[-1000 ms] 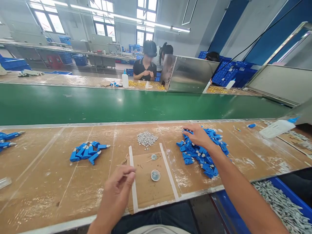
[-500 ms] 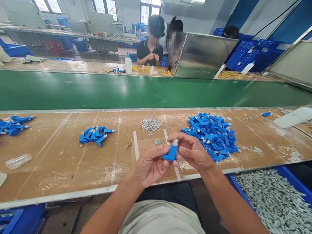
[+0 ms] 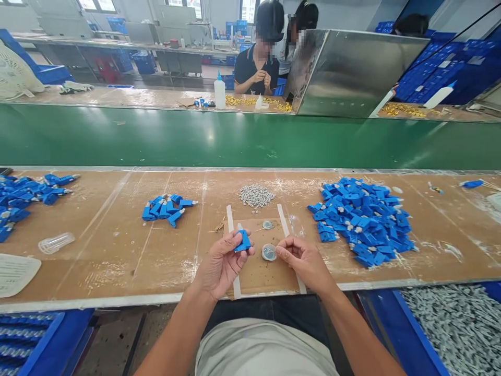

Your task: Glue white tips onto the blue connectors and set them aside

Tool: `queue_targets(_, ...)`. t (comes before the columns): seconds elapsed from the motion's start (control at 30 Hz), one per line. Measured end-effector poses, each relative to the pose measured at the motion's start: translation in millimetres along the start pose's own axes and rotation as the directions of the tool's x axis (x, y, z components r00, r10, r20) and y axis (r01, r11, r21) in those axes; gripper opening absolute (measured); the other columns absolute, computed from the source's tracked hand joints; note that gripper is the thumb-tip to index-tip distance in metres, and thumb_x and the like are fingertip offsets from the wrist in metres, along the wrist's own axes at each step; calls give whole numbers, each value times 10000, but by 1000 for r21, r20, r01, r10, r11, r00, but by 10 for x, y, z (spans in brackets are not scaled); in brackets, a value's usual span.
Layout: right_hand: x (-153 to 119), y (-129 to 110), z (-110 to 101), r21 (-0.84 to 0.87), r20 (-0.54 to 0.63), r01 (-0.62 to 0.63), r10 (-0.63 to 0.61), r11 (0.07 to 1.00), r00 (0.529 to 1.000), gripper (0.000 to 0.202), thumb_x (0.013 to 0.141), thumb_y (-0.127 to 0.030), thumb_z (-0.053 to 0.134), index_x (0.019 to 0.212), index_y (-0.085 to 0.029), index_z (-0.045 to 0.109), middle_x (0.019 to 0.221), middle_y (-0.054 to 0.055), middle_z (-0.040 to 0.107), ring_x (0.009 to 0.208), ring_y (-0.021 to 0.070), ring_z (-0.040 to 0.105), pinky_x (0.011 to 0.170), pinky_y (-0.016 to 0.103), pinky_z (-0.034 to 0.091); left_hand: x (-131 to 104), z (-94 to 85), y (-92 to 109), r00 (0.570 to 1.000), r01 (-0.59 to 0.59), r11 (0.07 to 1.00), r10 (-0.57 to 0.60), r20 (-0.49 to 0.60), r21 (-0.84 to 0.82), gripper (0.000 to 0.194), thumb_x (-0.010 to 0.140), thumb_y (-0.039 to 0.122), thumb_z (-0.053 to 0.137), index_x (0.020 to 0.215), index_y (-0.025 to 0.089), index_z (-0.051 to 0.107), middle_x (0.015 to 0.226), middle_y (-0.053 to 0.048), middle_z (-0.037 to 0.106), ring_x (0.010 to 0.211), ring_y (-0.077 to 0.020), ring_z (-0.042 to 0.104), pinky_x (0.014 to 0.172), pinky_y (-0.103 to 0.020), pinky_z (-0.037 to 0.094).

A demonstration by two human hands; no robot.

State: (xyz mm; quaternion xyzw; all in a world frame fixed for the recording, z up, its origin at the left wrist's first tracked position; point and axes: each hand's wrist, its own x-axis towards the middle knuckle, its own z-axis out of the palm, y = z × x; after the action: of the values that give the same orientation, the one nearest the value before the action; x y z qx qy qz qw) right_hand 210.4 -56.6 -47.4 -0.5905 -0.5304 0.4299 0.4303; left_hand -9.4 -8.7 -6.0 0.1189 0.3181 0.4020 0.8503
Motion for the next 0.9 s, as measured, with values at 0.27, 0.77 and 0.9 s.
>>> queue_targets(0.27, 70, -70, 37, -256, -34, 158, -173, 954, 984, 267, 908, -444, 670, 818, -197, 721, 744, 27, 607, 632, 173, 510, 601, 306, 397, 11, -79, -17, 1000, -6, 1000, 5, 21, 23, 194, 891, 106, 635, 1074, 50, 669, 869, -83, 690, 730, -139, 733, 603, -130, 599)
queue_targets(0.77, -14, -231, -89, -278, 42, 250, -248, 928, 968, 208, 1011, -350, 525, 904, -200, 624, 840, 22, 614, 730, 173, 543, 680, 305, 419, -3, -90, -93, 1000, -13, 998, 13, -2, 68, 242, 922, 177, 624, 1106, 39, 701, 847, -98, 718, 693, -128, 718, 567, -137, 585)
queue_targets(0.9, 19, -283, -137, -22, -121, 209, -210, 978, 970, 200, 982, -378, 585, 944, -196, 656, 852, 24, 648, 696, 156, 571, 660, 288, 463, -28, 10, -191, 998, 26, 997, -29, 56, 68, 250, 911, 194, 652, 1085, 27, 719, 844, -115, 736, 706, -134, 727, 616, -137, 594)
